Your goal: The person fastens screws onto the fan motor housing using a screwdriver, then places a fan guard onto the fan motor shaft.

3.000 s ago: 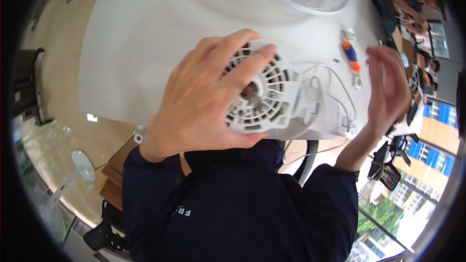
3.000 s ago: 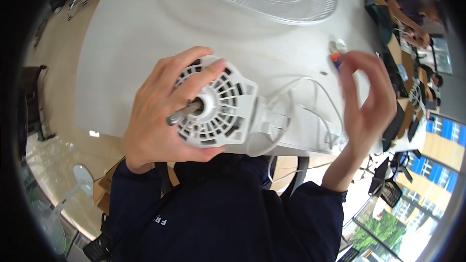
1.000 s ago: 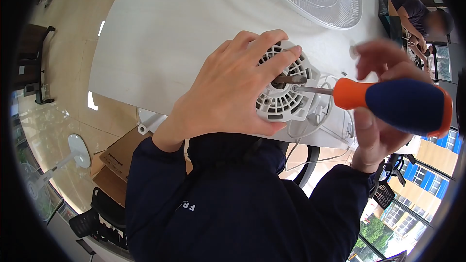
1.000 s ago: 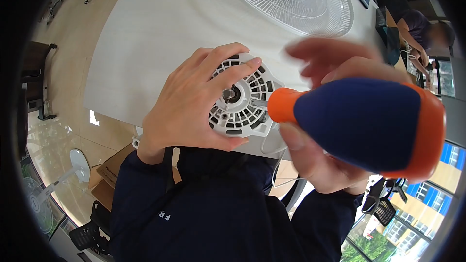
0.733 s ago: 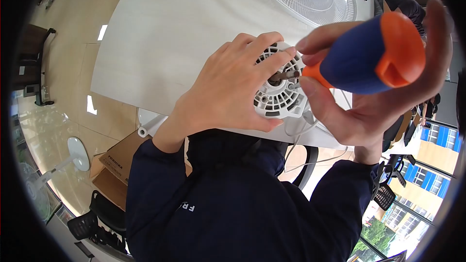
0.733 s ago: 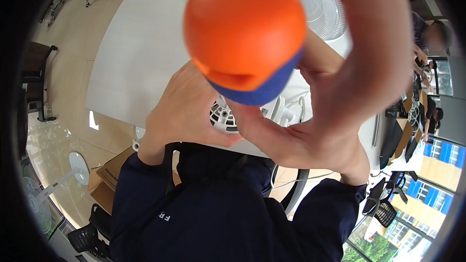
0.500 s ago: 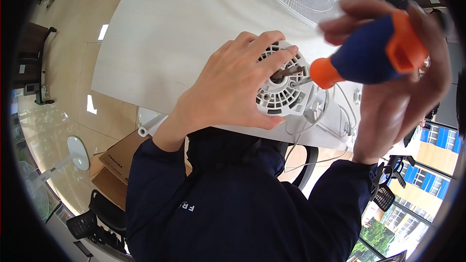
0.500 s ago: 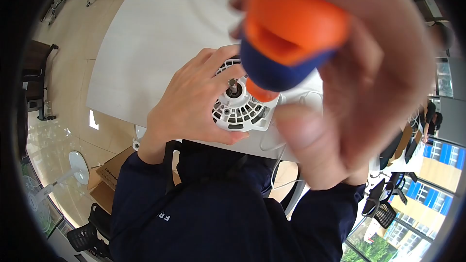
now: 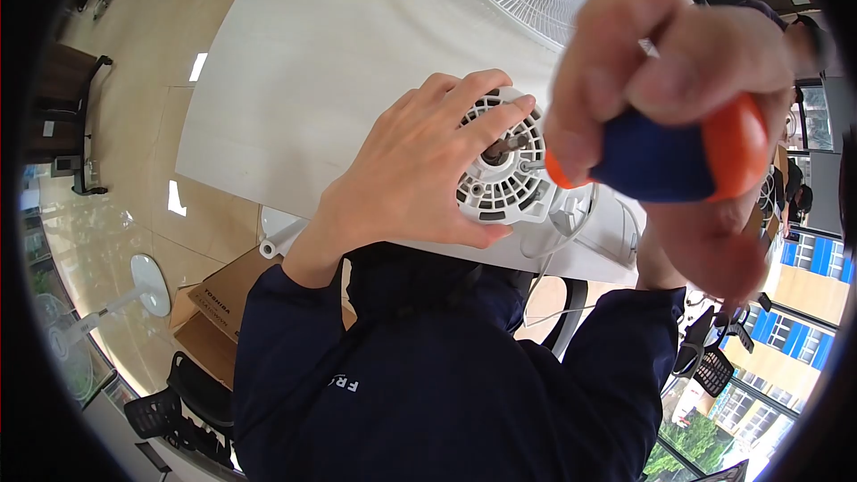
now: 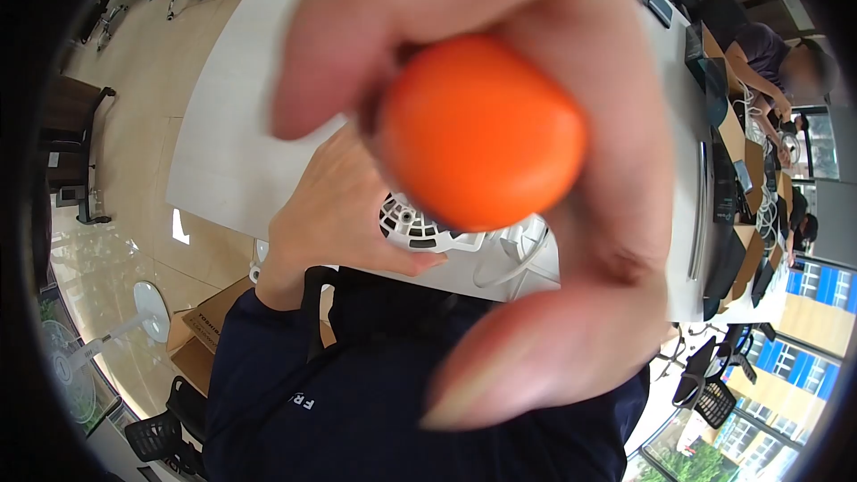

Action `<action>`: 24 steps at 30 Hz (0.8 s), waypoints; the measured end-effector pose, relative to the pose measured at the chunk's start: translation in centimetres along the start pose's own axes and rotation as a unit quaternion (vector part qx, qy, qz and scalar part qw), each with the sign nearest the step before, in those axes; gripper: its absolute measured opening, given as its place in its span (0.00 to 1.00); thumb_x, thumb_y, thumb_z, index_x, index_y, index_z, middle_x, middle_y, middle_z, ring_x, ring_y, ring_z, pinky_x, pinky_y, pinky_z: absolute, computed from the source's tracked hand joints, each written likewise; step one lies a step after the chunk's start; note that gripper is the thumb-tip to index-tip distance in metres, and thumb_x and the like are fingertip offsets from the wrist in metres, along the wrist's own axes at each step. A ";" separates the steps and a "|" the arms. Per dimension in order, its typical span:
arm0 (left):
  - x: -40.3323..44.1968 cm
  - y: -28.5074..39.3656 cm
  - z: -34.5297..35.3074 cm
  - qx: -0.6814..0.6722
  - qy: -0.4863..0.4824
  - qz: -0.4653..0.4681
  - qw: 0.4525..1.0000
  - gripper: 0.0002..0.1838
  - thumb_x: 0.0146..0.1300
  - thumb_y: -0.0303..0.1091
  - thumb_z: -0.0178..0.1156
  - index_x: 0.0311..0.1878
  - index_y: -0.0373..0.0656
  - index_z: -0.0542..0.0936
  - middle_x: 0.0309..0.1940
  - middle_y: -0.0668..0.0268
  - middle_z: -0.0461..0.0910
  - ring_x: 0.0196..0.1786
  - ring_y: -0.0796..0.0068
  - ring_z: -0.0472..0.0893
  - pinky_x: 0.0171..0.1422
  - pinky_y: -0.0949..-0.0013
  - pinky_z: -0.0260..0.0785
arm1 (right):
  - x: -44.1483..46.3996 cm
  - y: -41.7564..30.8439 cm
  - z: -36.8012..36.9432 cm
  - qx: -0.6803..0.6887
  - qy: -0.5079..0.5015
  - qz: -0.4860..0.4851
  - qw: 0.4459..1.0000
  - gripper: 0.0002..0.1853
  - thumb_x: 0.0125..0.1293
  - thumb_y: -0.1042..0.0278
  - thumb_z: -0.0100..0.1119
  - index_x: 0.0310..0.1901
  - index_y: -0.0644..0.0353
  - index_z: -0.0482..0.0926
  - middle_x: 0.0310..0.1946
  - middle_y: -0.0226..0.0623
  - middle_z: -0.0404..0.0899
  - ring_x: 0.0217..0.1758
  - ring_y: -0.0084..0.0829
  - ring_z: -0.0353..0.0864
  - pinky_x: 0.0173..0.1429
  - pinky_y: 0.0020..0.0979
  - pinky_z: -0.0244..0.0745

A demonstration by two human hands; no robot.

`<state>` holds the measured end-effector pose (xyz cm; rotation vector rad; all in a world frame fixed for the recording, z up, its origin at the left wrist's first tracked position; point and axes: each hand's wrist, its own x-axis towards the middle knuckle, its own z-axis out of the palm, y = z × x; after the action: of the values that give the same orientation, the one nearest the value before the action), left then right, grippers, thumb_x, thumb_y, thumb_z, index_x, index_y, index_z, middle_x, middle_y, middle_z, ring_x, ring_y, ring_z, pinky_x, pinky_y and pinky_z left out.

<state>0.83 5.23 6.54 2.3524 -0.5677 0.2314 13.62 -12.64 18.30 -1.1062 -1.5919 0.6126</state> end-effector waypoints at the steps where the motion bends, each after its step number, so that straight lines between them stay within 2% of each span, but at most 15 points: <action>1: 0.1 0.1 -0.1 -0.040 -0.018 -0.015 0.999 0.52 0.37 0.50 0.80 0.71 0.49 0.74 0.70 0.60 0.70 0.63 0.54 0.74 0.66 0.51 0.72 | 0.3 0.4 0.0 0.042 -0.034 -0.013 0.998 0.33 0.59 0.59 0.81 0.58 0.59 0.68 0.51 0.52 0.71 0.40 0.36 0.88 0.41 0.30 0.92; 5: -0.3 -0.4 0.1 -0.106 0.034 0.015 0.994 0.52 0.37 0.50 0.80 0.71 0.49 0.74 0.70 0.60 0.70 0.63 0.53 0.74 0.66 0.51 0.72 | 0.7 1.5 0.6 0.020 -0.010 -0.074 0.997 0.39 0.59 0.55 0.81 0.63 0.58 0.65 0.50 0.52 0.71 0.39 0.37 0.88 0.40 0.29 0.91; 7: 0.2 -0.1 0.0 0.000 -0.030 -0.019 0.999 0.52 0.37 0.51 0.80 0.71 0.49 0.74 0.69 0.60 0.71 0.63 0.53 0.74 0.66 0.51 0.72 | 0.6 1.7 1.1 -0.004 0.013 -0.101 0.995 0.41 0.59 0.53 0.81 0.65 0.58 0.64 0.50 0.52 0.71 0.39 0.37 0.88 0.39 0.28 0.90; 8: 0.4 -0.1 0.0 0.001 -0.031 -0.019 0.999 0.52 0.37 0.51 0.80 0.71 0.49 0.74 0.69 0.60 0.71 0.63 0.53 0.74 0.66 0.51 0.72 | 0.5 1.7 1.3 -0.004 0.025 -0.103 0.994 0.43 0.59 0.52 0.81 0.67 0.58 0.63 0.49 0.52 0.71 0.39 0.37 0.87 0.39 0.28 0.90; 9: 0.6 -0.1 0.0 -0.064 -0.025 -0.031 0.997 0.52 0.37 0.51 0.80 0.72 0.50 0.74 0.69 0.60 0.71 0.62 0.53 0.74 0.66 0.51 0.72 | 0.3 1.5 1.5 -0.004 0.027 -0.103 0.994 0.43 0.59 0.52 0.81 0.67 0.58 0.63 0.49 0.52 0.71 0.39 0.37 0.87 0.39 0.28 0.90; 10: 0.7 -0.1 0.0 -0.129 -0.020 -0.044 0.990 0.53 0.36 0.51 0.80 0.72 0.50 0.74 0.69 0.60 0.71 0.62 0.53 0.74 0.65 0.51 0.72 | -0.1 1.2 1.6 0.035 0.057 -0.076 0.995 0.44 0.56 0.58 0.83 0.66 0.57 0.62 0.51 0.52 0.71 0.38 0.38 0.87 0.38 0.30 0.89; 11: 0.3 -0.1 -0.3 -0.030 -0.019 -0.008 0.999 0.53 0.36 0.50 0.80 0.72 0.51 0.74 0.69 0.60 0.71 0.62 0.53 0.74 0.65 0.51 0.72 | -0.4 0.8 1.7 0.074 0.087 -0.050 0.992 0.45 0.53 0.64 0.85 0.66 0.57 0.61 0.52 0.52 0.70 0.37 0.39 0.87 0.37 0.31 0.89; 12: 0.3 -0.1 -0.2 -0.031 -0.021 -0.009 0.999 0.53 0.36 0.50 0.80 0.72 0.51 0.74 0.69 0.60 0.71 0.62 0.53 0.74 0.65 0.51 0.72 | -0.7 0.5 1.7 0.115 0.117 -0.023 0.986 0.47 0.51 0.69 0.87 0.65 0.57 0.60 0.53 0.52 0.70 0.36 0.40 0.87 0.35 0.33 0.89; 13: 0.2 -0.2 0.0 -0.027 -0.006 0.001 1.000 0.52 0.37 0.50 0.79 0.72 0.51 0.74 0.69 0.60 0.71 0.62 0.53 0.75 0.65 0.51 0.72 | -0.4 1.1 -0.3 0.061 -0.008 -0.032 0.998 0.50 0.50 0.69 0.87 0.69 0.56 0.58 0.52 0.49 0.71 0.34 0.37 0.86 0.34 0.33 0.86; 14: 0.2 -0.3 0.1 -0.024 0.010 0.011 1.000 0.52 0.37 0.50 0.79 0.71 0.51 0.74 0.69 0.60 0.70 0.62 0.53 0.75 0.64 0.52 0.72 | -0.3 1.2 -0.6 0.063 -0.006 -0.033 0.997 0.50 0.50 0.69 0.87 0.69 0.56 0.58 0.52 0.49 0.71 0.34 0.37 0.86 0.34 0.33 0.86; 18: 0.0 -0.3 0.3 -0.064 0.048 0.015 0.997 0.51 0.37 0.49 0.79 0.71 0.51 0.74 0.69 0.60 0.70 0.61 0.53 0.75 0.64 0.52 0.73 | -0.1 1.6 -1.2 0.171 -0.074 -0.036 0.982 0.50 0.53 0.58 0.86 0.70 0.55 0.58 0.50 0.48 0.71 0.33 0.35 0.84 0.32 0.31 0.83; 20: 0.6 -0.3 0.5 -0.111 -0.066 -0.076 0.989 0.51 0.36 0.50 0.79 0.71 0.51 0.74 0.69 0.60 0.70 0.61 0.53 0.75 0.63 0.51 0.73 | 0.0 1.7 -1.2 0.224 -0.109 -0.037 0.968 0.50 0.54 0.53 0.85 0.71 0.55 0.59 0.49 0.47 0.71 0.32 0.34 0.84 0.32 0.30 0.81; 21: 0.4 0.3 -0.4 0.020 0.030 0.019 0.999 0.52 0.36 0.49 0.79 0.71 0.51 0.74 0.69 0.60 0.70 0.61 0.53 0.75 0.63 0.52 0.73 | -0.2 1.4 -0.5 0.225 -0.108 -0.038 0.968 0.50 0.54 0.53 0.85 0.71 0.55 0.59 0.49 0.47 0.71 0.32 0.34 0.84 0.32 0.30 0.81; 23: 0.3 -0.2 -0.3 -0.004 0.002 0.007 1.000 0.52 0.36 0.50 0.79 0.71 0.51 0.74 0.69 0.60 0.70 0.61 0.53 0.75 0.63 0.52 0.73 | -0.9 0.1 2.8 0.193 0.101 0.007 0.976 0.40 0.58 0.57 0.82 0.64 0.56 0.62 0.49 0.45 0.71 0.31 0.31 0.83 0.29 0.27 0.79; 24: 0.3 -0.3 -0.2 -0.029 -0.025 -0.005 0.999 0.52 0.36 0.50 0.79 0.71 0.51 0.74 0.69 0.60 0.70 0.61 0.53 0.75 0.63 0.52 0.73 | -1.1 -0.2 3.6 0.174 0.204 0.030 0.963 0.35 0.61 0.59 0.80 0.60 0.56 0.64 0.49 0.44 0.71 0.30 0.29 0.82 0.28 0.25 0.78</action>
<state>1.22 5.44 6.59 2.3097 -0.5784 0.1499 10.21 -13.21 16.80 -0.9442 -1.0524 0.6282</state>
